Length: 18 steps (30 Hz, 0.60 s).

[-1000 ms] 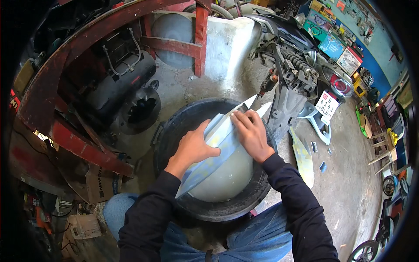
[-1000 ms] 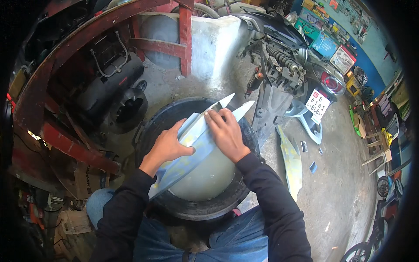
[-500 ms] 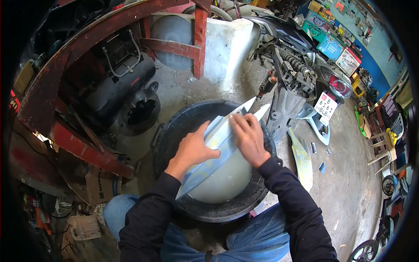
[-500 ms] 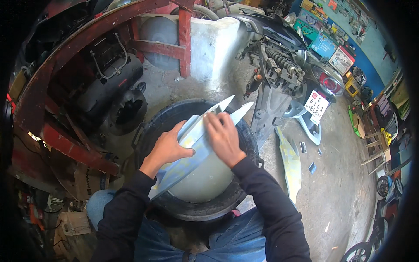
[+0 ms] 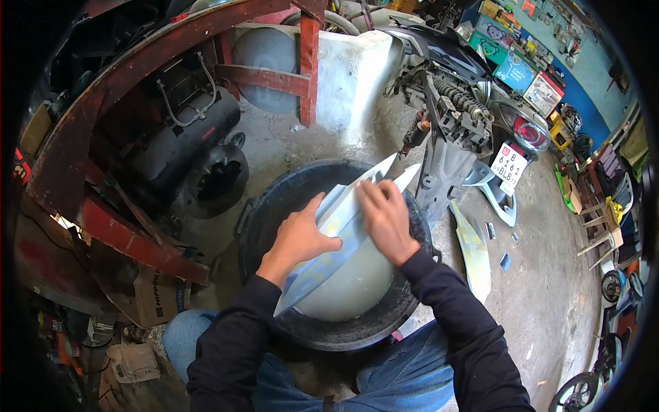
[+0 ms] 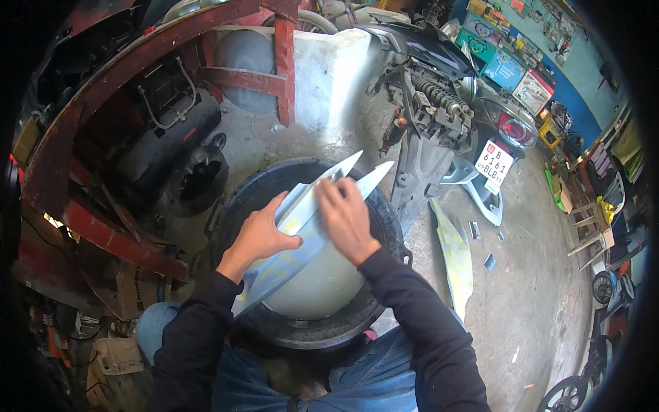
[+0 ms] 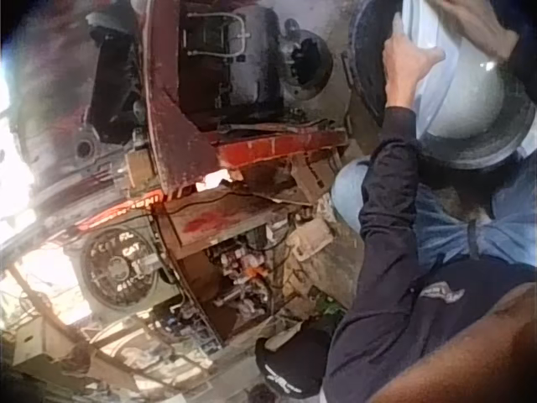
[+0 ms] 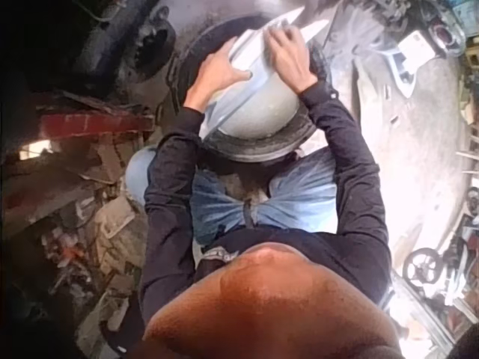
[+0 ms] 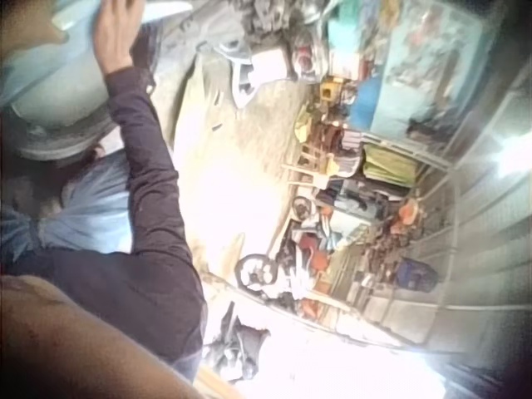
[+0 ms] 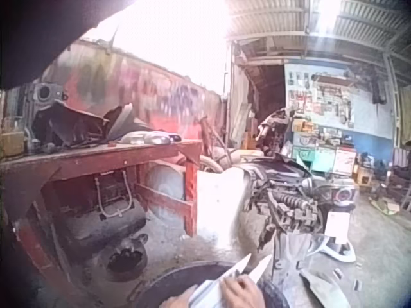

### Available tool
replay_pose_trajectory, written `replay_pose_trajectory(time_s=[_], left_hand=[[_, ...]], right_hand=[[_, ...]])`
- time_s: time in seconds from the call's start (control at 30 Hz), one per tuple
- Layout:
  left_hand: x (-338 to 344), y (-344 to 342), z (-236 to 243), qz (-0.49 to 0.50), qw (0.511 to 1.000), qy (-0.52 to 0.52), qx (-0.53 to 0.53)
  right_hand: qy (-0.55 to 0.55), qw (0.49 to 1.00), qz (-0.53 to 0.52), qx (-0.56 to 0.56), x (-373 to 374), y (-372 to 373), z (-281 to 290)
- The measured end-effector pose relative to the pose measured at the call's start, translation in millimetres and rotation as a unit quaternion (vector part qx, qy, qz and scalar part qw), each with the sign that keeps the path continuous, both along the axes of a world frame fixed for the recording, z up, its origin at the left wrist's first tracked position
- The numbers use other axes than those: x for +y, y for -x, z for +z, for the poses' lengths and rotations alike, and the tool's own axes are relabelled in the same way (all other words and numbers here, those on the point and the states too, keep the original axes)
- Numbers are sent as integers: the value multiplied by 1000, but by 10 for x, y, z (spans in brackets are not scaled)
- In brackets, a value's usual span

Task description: The person wet-sands a motorcycle fairing over a basin of water using sandpaper, rubbing the paper along the surfaces of the plastic part.

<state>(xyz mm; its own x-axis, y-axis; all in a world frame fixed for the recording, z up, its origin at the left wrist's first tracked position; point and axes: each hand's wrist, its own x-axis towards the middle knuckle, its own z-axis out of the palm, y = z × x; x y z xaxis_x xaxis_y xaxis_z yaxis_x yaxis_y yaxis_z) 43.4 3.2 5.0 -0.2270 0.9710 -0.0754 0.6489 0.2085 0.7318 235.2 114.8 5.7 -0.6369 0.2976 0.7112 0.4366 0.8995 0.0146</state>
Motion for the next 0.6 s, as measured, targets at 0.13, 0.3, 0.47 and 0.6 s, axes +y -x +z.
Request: replay_pose_trajectory(time_s=[0.13, 0.3, 0.47, 0.6], left_hand=[[-5, 22, -29, 9, 1000, -11, 11], [41, 8, -19, 5, 1000, 4, 2], [30, 7, -19, 5, 1000, 3, 11], [12, 38, 15, 6, 1000, 20, -3]], right_hand=[[-21, 997, 64, -21, -175, 27, -104], [-13, 999, 34, -25, -184, 11, -166], [5, 1000, -29, -8, 57, -11, 6], [-35, 997, 66, -17, -347, 94, -178]])
